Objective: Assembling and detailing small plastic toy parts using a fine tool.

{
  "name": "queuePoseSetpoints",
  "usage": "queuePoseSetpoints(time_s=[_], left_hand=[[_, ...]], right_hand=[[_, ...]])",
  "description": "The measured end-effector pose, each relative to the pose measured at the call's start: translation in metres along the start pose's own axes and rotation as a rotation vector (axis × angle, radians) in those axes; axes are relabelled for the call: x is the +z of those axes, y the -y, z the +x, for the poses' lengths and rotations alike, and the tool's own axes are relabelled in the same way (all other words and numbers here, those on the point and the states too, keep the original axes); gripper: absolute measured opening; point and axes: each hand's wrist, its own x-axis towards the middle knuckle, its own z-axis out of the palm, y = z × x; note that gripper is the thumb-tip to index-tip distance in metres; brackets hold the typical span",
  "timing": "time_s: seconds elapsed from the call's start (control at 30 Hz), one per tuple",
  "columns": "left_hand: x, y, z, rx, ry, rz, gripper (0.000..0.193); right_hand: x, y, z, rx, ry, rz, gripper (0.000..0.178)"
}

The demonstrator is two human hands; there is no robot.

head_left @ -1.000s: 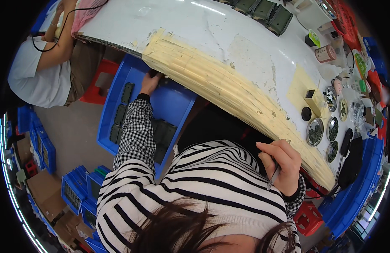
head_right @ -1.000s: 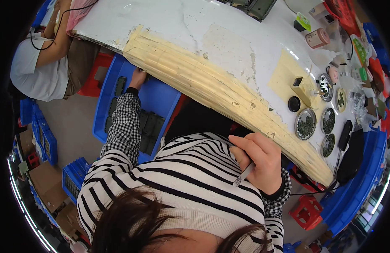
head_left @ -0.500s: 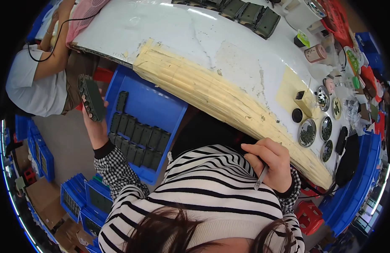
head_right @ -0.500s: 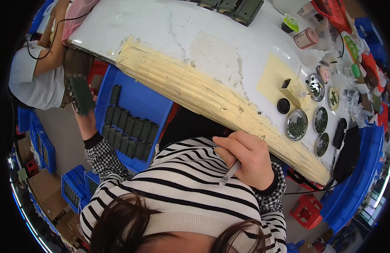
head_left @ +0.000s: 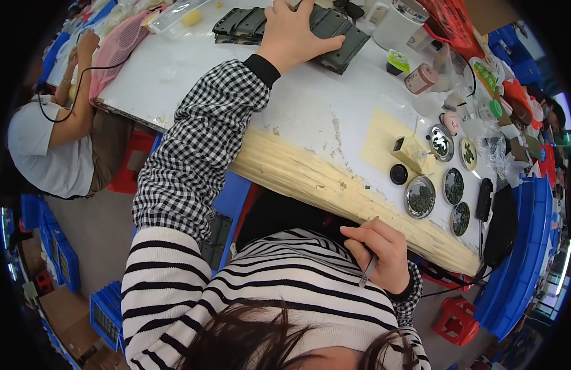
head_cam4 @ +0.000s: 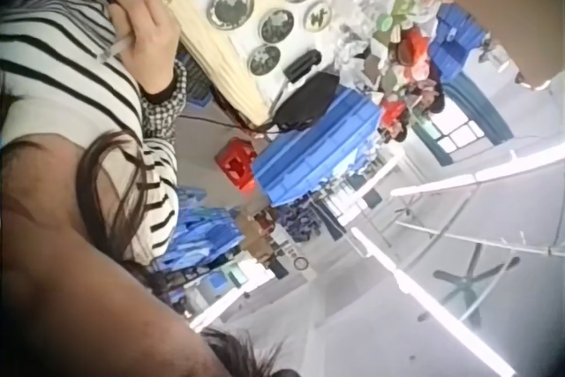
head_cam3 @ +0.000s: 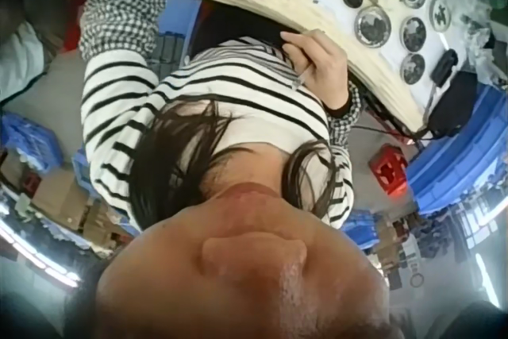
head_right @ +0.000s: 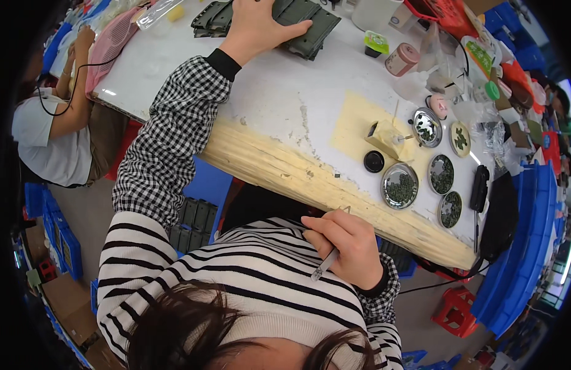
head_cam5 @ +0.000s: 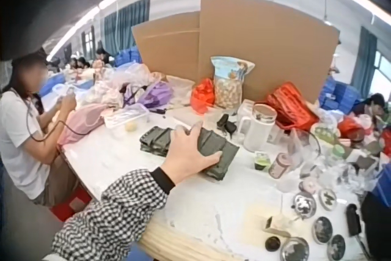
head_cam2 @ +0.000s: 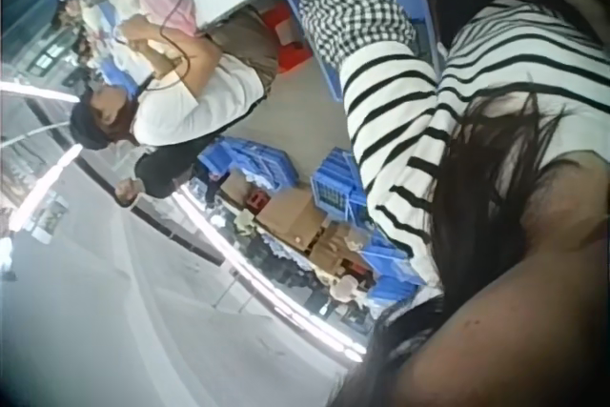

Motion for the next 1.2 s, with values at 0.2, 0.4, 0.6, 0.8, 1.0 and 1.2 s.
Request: queuePoseSetpoints(time_s=[0.2,0.4,0.6,0.8,1.0,1.2], left_hand=[[0.014,-0.003,-0.005,0.036,-0.038,0.154,0.076],[0.025,0.001,-0.005,0.056,0.178,0.412,0.073],[0.019,-0.002,-0.002,0.392,-0.347,0.366,0.053],[0.028,-0.039,-0.013,0.533,-0.131,0.27,0.045],[0.061,-0.036,-0.009,0.519,-0.173,0.215,0.032],[-0.002,-0.062,-0.01,0.318,-0.068,-0.249,0.021]], right_hand=[[-0.002,-0.011,0.0,0.009,-0.019,0.008,0.02],[-0.006,-0.014,0.001,0.008,-0.026,0.015,0.021],[-0.008,-0.013,0.0,0.009,-0.027,0.003,0.022],[-0.006,-0.013,0.001,0.013,-0.029,-0.007,0.022],[-0.009,-0.013,-0.004,0.026,-0.035,-0.014,0.023],[-0.022,-0.022,-0.015,-0.035,-0.112,0.0,0.029]])
